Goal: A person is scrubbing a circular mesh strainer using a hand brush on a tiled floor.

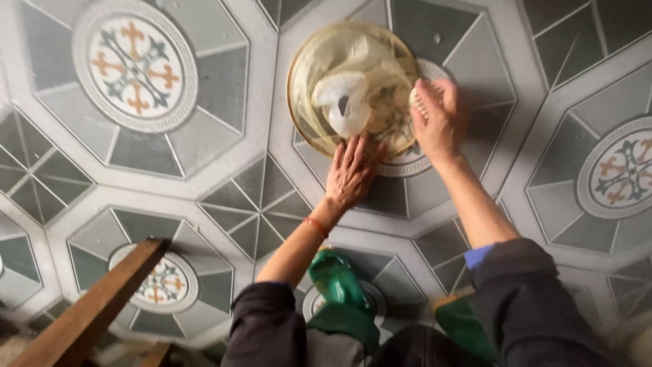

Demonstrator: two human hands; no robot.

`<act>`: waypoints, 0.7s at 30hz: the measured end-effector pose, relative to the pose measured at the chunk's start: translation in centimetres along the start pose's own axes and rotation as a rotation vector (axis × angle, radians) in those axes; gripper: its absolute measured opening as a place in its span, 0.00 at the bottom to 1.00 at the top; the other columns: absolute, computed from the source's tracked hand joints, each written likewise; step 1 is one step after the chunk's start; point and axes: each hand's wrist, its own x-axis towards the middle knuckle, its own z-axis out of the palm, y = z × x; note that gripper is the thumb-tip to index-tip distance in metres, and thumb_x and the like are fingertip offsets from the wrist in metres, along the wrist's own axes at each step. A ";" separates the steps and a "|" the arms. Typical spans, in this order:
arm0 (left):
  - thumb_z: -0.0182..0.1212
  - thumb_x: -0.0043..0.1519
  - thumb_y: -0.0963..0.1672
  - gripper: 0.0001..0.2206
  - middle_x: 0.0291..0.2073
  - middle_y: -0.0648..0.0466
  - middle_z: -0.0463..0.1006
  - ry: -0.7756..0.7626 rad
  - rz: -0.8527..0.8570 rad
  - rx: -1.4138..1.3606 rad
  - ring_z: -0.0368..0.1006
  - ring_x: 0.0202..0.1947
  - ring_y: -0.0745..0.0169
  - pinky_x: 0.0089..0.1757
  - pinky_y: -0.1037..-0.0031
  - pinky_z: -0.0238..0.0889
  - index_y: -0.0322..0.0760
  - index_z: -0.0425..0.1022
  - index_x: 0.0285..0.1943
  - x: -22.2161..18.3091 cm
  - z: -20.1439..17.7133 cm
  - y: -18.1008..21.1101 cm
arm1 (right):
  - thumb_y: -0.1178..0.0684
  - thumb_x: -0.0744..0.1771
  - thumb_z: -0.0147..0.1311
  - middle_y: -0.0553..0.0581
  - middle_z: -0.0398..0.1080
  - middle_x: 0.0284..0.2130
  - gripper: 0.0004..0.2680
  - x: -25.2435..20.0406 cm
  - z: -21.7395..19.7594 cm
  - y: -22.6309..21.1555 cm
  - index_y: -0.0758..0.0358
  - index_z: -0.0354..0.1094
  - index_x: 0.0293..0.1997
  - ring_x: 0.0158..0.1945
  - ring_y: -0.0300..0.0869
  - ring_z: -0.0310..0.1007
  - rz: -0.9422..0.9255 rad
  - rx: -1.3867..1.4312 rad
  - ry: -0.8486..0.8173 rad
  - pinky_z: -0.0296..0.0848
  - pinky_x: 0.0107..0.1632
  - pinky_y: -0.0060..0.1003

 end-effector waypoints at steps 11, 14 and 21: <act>0.66 0.58 0.54 0.38 0.77 0.41 0.52 -0.070 0.025 -0.032 0.49 0.77 0.42 0.69 0.49 0.44 0.48 0.57 0.78 -1.4 -1.6 0.1 | 0.55 0.61 0.69 0.54 0.68 0.47 0.12 5.6 6.3 -5.5 0.50 0.75 0.46 0.47 0.50 0.72 -0.310 -0.011 0.014 0.71 0.47 0.46; 0.65 0.57 0.55 0.38 0.76 0.39 0.53 -0.022 0.047 -0.030 0.52 0.76 0.40 0.68 0.48 0.47 0.46 0.58 0.77 -0.8 -1.8 -0.6 | 0.54 0.62 0.70 0.58 0.70 0.50 0.13 5.7 3.8 -6.0 0.53 0.77 0.50 0.48 0.54 0.74 -0.250 0.091 0.032 0.72 0.46 0.47; 0.57 0.61 0.56 0.31 0.74 0.40 0.58 0.071 0.056 -0.007 0.56 0.74 0.39 0.68 0.47 0.46 0.47 0.64 0.74 -1.2 -0.8 -0.5 | 0.46 0.70 0.60 0.51 0.64 0.23 0.10 7.8 1.4 -10.6 0.53 0.65 0.32 0.30 0.52 0.70 -0.061 0.193 -0.016 0.66 0.33 0.42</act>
